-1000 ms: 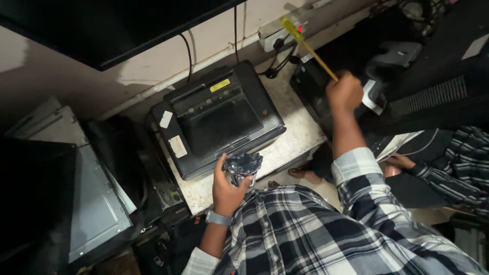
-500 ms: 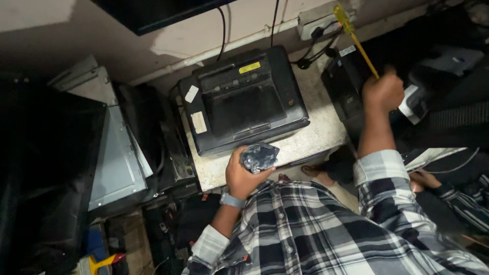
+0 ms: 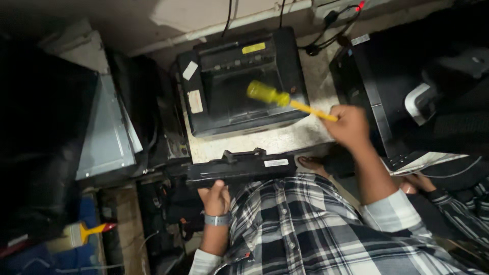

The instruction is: The person uses a yellow screwdriver to remove screws from a small black electronic component, then flips a printer over to access its underside and continues unscrewing parts. The person handles the component and printer repeatedly while working in a cluttered electronics workspace.

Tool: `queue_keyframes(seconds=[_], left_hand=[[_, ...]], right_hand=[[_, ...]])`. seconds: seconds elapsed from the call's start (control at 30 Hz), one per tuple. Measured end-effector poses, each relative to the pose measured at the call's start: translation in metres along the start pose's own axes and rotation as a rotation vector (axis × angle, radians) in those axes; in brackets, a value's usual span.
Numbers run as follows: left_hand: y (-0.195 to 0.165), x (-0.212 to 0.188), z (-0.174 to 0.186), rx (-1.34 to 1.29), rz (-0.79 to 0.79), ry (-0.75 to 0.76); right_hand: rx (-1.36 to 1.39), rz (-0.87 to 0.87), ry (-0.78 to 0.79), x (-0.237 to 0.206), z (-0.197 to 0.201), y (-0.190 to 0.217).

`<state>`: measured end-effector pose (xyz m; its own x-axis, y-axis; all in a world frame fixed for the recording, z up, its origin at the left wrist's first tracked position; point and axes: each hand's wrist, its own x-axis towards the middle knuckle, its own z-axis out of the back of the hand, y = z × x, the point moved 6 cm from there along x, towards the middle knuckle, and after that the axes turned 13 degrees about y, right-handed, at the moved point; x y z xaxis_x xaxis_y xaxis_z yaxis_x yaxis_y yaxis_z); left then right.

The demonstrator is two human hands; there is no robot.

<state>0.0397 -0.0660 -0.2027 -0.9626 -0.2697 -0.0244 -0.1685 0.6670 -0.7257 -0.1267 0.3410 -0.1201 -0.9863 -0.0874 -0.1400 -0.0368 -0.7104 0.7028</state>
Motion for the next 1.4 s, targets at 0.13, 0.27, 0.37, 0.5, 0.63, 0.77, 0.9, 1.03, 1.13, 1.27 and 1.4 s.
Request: queue_keyframes(seconds=[0.13, 0.27, 0.37, 0.5, 0.63, 0.77, 0.9, 1.03, 1.13, 1.27, 1.4], left_hand=[[0.028, -0.017, 0.032, -0.237, 0.016, 0.003], [0.053, -0.025, 0.035, -0.394, 0.134, -0.057], [0.067, -0.024, 0.029, -0.498, 0.18, -0.081], [0.085, -0.019, 0.028, -0.583, 0.22, -0.077], [0.102, -0.01, 0.018, -0.654, 0.318, -0.007], [0.111, 0.008, 0.0, -0.587, 0.381, -0.038], [0.11, 0.024, -0.013, -0.521, 0.391, 0.01], [0.119, 0.03, -0.026, -0.644, 0.581, 0.234], [0.136, 0.03, -0.013, -0.513, 0.803, 0.166], [0.135, 0.034, -0.001, -0.404, 0.967, 0.203], [0.093, 0.052, 0.005, 0.227, 0.952, 0.264]], right_hand=[[0.307, 0.282, 0.325, -0.023, -0.048, 0.021], [0.575, -0.056, 0.585, -0.05, -0.086, 0.014], [0.636, 0.205, 0.62, -0.059, -0.079, 0.043], [0.35, 0.46, 0.516, -0.067, -0.064, 0.087], [0.243, 0.623, 0.478, -0.078, -0.059, 0.133], [0.216, 0.659, 0.395, -0.088, -0.055, 0.161], [0.174, 0.632, 0.26, -0.091, -0.055, 0.177], [-0.008, 0.642, 0.136, -0.075, -0.06, 0.189], [-0.147, 0.601, 0.15, -0.053, -0.071, 0.195], [-0.266, 0.555, 0.176, -0.032, -0.083, 0.207], [-0.301, 0.565, 0.226, -0.017, -0.088, 0.225]])
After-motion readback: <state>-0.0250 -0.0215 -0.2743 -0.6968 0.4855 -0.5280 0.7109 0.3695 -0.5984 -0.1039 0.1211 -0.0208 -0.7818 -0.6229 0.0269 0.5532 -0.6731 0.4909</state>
